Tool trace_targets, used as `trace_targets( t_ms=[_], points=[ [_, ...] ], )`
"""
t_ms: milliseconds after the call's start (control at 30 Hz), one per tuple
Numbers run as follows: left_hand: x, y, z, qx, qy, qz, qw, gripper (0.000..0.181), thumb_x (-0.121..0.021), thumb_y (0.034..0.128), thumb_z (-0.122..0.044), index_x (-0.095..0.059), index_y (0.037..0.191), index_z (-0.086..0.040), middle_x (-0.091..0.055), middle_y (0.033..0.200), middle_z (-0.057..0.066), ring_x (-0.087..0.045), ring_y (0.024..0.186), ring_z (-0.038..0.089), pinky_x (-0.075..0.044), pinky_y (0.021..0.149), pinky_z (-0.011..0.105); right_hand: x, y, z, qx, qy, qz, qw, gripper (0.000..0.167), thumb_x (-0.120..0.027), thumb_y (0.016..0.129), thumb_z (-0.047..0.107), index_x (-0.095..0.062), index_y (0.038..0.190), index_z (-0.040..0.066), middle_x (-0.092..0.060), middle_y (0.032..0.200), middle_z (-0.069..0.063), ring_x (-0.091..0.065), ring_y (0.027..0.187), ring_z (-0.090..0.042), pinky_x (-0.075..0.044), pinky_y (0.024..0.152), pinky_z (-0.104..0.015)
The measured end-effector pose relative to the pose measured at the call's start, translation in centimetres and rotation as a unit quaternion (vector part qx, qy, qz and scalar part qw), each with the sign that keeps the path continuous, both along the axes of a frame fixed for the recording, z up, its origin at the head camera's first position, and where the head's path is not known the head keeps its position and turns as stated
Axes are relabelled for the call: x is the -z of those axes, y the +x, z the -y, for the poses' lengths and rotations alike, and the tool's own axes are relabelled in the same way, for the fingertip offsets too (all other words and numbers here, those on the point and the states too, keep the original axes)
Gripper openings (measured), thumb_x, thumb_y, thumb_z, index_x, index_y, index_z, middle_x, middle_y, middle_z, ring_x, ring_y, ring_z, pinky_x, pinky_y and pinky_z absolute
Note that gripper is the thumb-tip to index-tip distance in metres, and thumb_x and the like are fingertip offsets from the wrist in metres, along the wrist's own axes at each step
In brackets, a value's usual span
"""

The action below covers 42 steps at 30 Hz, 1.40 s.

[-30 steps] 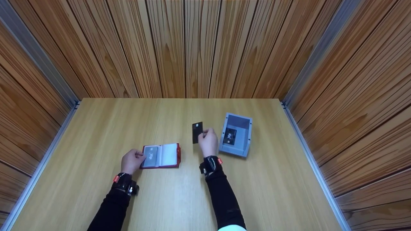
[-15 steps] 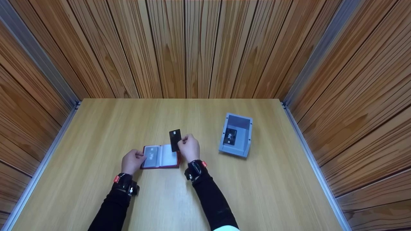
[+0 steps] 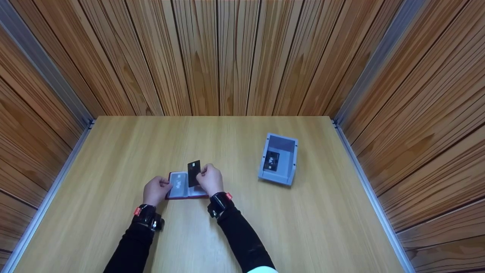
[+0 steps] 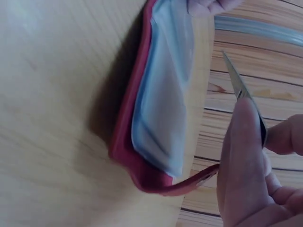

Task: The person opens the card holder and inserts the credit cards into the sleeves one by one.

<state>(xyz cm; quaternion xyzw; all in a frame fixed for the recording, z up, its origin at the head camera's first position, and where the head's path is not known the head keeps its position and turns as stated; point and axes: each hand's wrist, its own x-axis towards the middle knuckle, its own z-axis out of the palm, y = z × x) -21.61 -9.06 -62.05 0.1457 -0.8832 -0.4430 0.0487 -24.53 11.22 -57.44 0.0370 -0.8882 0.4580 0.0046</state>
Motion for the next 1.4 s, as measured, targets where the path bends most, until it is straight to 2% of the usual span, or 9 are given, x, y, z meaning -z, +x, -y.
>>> trace_targets(
  t_ms=[133, 300, 600, 767, 933, 1033, 1233, 1300, 1400],
  points=[
    [0.0, 0.1, 0.1, 0.002, -0.007, -0.015, 0.9999, 0.010, -0.072, 0.0811, -0.004, -0.063, 0.084, -0.001, -0.065, 0.079, 0.008, -0.062, 0.077, 0.027, -0.047, 0.072, 0.040, 0.4, 0.2, 0.4, -0.015, 0.009, 0.024, 0.9996, 0.009, -0.064, 0.079, 0.002, -0.058, 0.086, 0.004, -0.058, 0.077, -0.002, -0.056, 0.067, -0.015, -0.050, 0.060, -0.028],
    [0.0, 0.3, 0.0, -0.001, -0.015, -0.032, 0.9994, 0.010, -0.072, 0.0792, -0.003, -0.063, 0.083, 0.000, -0.066, 0.077, 0.009, -0.062, 0.075, 0.028, -0.048, 0.071, 0.041, 0.9, 0.3, 0.5, -0.032, 0.027, 0.051, 0.9978, 0.009, -0.065, 0.079, 0.003, -0.058, 0.085, 0.004, -0.056, 0.076, 0.000, -0.056, 0.068, -0.015, -0.049, 0.065, -0.029],
    [-0.3, 0.1, 0.0, -0.002, -0.005, 0.000, 1.0000, 0.010, -0.071, 0.0829, -0.004, -0.062, 0.085, -0.002, -0.064, 0.080, 0.008, -0.061, 0.078, 0.026, -0.047, 0.071, 0.039, 1.0, 0.1, 0.8, -0.036, 0.055, 0.070, 0.9954, 0.011, -0.067, 0.076, 0.004, -0.057, 0.079, 0.007, -0.053, 0.073, 0.001, -0.054, 0.071, -0.017, -0.047, 0.067, -0.030],
    [-0.3, 0.1, 0.0, -0.001, -0.006, 0.006, 1.0000, 0.010, -0.071, 0.0823, -0.004, -0.061, 0.084, -0.003, -0.064, 0.079, 0.008, -0.061, 0.077, 0.026, -0.047, 0.071, 0.039, 1.0, 0.0, 0.9, -0.032, 0.056, 0.078, 0.9949, 0.013, -0.067, 0.076, 0.003, -0.055, 0.077, 0.008, -0.053, 0.073, 0.001, -0.056, 0.070, -0.018, -0.048, 0.064, -0.028],
    [-0.4, 0.1, -0.1, -0.001, 0.004, 0.026, 0.9997, 0.009, -0.070, 0.0844, -0.004, -0.062, 0.086, -0.003, -0.063, 0.081, 0.007, -0.060, 0.080, 0.026, -0.046, 0.073, 0.040, 1.0, 0.0, 0.8, -0.030, 0.017, 0.108, 0.9935, 0.016, -0.065, 0.077, 0.000, -0.051, 0.076, 0.007, -0.051, 0.073, -0.002, -0.062, 0.059, -0.016, -0.053, 0.053, -0.026],
    [-0.4, 0.1, -0.1, 0.000, 0.003, 0.025, 0.9997, 0.009, -0.070, 0.0846, -0.005, -0.062, 0.087, -0.003, -0.063, 0.082, 0.007, -0.059, 0.080, 0.026, -0.046, 0.073, 0.040, 1.0, -0.1, 0.8, -0.028, 0.001, 0.128, 0.9914, 0.017, -0.065, 0.077, -0.002, -0.050, 0.076, 0.007, -0.049, 0.074, -0.003, -0.062, 0.054, -0.016, -0.053, 0.047, -0.026],
    [-0.2, 0.2, 0.0, 0.002, -0.009, -0.023, 0.9997, 0.009, -0.071, 0.0801, -0.003, -0.063, 0.084, -0.001, -0.065, 0.077, 0.009, -0.062, 0.076, 0.027, -0.048, 0.071, 0.040, 0.8, 0.0, 1.0, -0.023, 0.024, 0.123, 0.9919, 0.016, -0.065, 0.076, 0.000, -0.050, 0.077, 0.007, -0.048, 0.073, -0.002, -0.062, 0.057, -0.017, -0.052, 0.047, -0.025],
    [-0.1, 0.2, 0.0, 0.001, -0.012, -0.028, 0.9995, 0.009, -0.072, 0.0795, -0.003, -0.064, 0.083, -0.001, -0.066, 0.076, 0.009, -0.062, 0.075, 0.027, -0.048, 0.071, 0.041, 0.8, 0.0, 1.1, -0.021, 0.039, 0.115, 0.9924, 0.016, -0.065, 0.075, 0.002, -0.050, 0.076, 0.007, -0.048, 0.073, -0.002, -0.062, 0.060, -0.018, -0.052, 0.049, -0.024],
    [-0.1, 0.1, 0.0, 0.000, -0.008, -0.016, 0.9998, 0.009, -0.071, 0.0808, -0.003, -0.063, 0.084, -0.001, -0.065, 0.078, 0.008, -0.062, 0.077, 0.027, -0.048, 0.072, 0.040, 0.8, 0.0, 1.2, -0.019, 0.064, 0.101, 0.9927, 0.017, -0.066, 0.075, 0.004, -0.050, 0.075, 0.009, -0.049, 0.071, 0.000, -0.060, 0.064, -0.018, -0.051, 0.053, -0.024]
  ],
)
